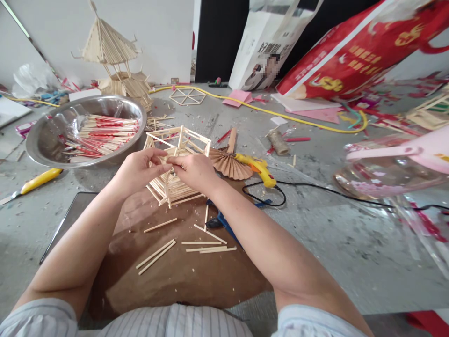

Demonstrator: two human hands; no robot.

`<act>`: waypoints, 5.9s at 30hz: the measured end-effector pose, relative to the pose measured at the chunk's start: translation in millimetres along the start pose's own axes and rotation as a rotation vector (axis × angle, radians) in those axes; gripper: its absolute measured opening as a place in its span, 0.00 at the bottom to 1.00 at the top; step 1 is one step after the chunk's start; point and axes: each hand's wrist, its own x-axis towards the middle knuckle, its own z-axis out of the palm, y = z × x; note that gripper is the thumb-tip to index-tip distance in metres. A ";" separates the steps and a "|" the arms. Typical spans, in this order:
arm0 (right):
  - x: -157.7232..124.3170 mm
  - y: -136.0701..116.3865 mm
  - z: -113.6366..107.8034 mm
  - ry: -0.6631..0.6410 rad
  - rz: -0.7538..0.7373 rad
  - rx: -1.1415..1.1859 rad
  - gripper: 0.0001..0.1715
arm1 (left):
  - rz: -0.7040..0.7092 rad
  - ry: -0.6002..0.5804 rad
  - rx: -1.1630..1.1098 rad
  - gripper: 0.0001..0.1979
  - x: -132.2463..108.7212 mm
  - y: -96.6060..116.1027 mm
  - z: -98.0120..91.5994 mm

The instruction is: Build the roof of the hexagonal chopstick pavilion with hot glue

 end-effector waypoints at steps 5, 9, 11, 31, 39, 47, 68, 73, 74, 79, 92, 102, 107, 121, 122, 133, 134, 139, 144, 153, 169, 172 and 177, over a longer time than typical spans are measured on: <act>-0.3 0.6 0.1 0.005 0.000 0.030 0.17 | 0.041 -0.190 0.029 0.22 -1.8 2.4 -3.1; -1.1 0.2 -0.2 0.003 -0.007 0.026 0.17 | 0.037 -0.239 -0.018 0.22 -0.6 0.9 -2.4; -1.1 0.2 0.1 0.005 -0.013 0.029 0.17 | 0.023 -0.255 -0.040 0.22 0.3 0.2 -1.7; -1.4 0.1 -0.9 -0.001 -0.015 0.013 0.17 | 0.040 -0.258 -0.060 0.18 1.7 0.6 -1.5; -1.7 0.7 -0.7 0.000 -0.016 0.024 0.17 | 0.043 -0.261 -0.074 0.18 1.6 0.4 -0.9; -1.7 1.1 -0.2 0.002 -0.017 0.027 0.17 | 0.036 -0.260 -0.060 0.18 2.5 1.5 -1.9; -1.4 0.1 -0.2 -0.007 -0.008 0.043 0.17 | 0.048 -0.220 -0.036 0.17 0.7 1.3 -0.8; -1.6 0.1 0.1 -0.007 -0.008 0.036 0.17 | 0.045 -0.222 -0.024 0.17 0.6 1.9 -0.9; -1.7 0.2 0.3 -0.005 -0.008 0.033 0.17 | 0.045 -0.223 -0.027 0.17 0.7 1.8 -0.9; -1.5 0.7 1.0 0.002 -0.022 0.048 0.17 | 0.045 -0.225 -0.033 0.18 1.0 1.2 -0.7; -1.9 0.2 -0.1 -0.002 -0.017 0.030 0.17 | 0.058 -0.225 0.007 0.19 1.4 0.3 0.0; -1.8 1.5 0.7 0.003 -0.020 0.037 0.18 | 0.049 -0.227 0.020 0.18 1.1 2.5 -0.7; -1.3 1.4 1.2 0.012 -0.026 0.050 0.17 | 0.051 -0.227 0.021 0.17 0.9 2.4 -0.3; -1.4 0.6 0.3 0.006 -0.025 0.037 0.17 | 0.056 -0.228 -0.009 0.18 0.8 2.5 -0.6; -1.4 0.6 0.3 0.004 -0.025 0.037 0.17 | 0.056 -0.228 -0.008 0.17 0.8 2.6 -0.6; -1.0 0.6 1.1 -0.001 -0.022 0.043 0.17 | 0.046 -0.232 -0.006 0.17 1.2 1.5 -0.2; -1.2 0.7 0.8 0.000 -0.022 0.043 0.17 | 0.045 -0.233 -0.006 0.17 1.2 1.5 -0.2; -2.0 1.2 -0.3 -0.007 -0.026 0.048 0.18 | 0.042 -0.237 -0.005 0.16 0.9 1.8 -0.3; -1.9 0.9 -0.6 0.000 -0.024 0.037 0.17 | 0.044 -0.246 0.002 0.16 0.9 2.2 -0.8; -1.7 -0.2 -0.9 -0.005 -0.013 0.021 0.17 | 0.052 -0.232 0.005 0.17 0.3 4.5 -1.5; -1.3 0.0 0.7 0.001 -0.024 0.032 0.17 | 0.059 -0.231 -0.001 0.18 0.8 3.9 -1.5; -1.1 -0.2 0.8 0.001 -0.027 0.039 0.17 | 0.058 -0.233 0.004 0.18 0.7 4.4 -1.6; -1.6 0.5 0.4 -0.001 -0.023 0.028 0.17 | 0.060 -0.231 0.006 0.17 0.8 4.8 -1.4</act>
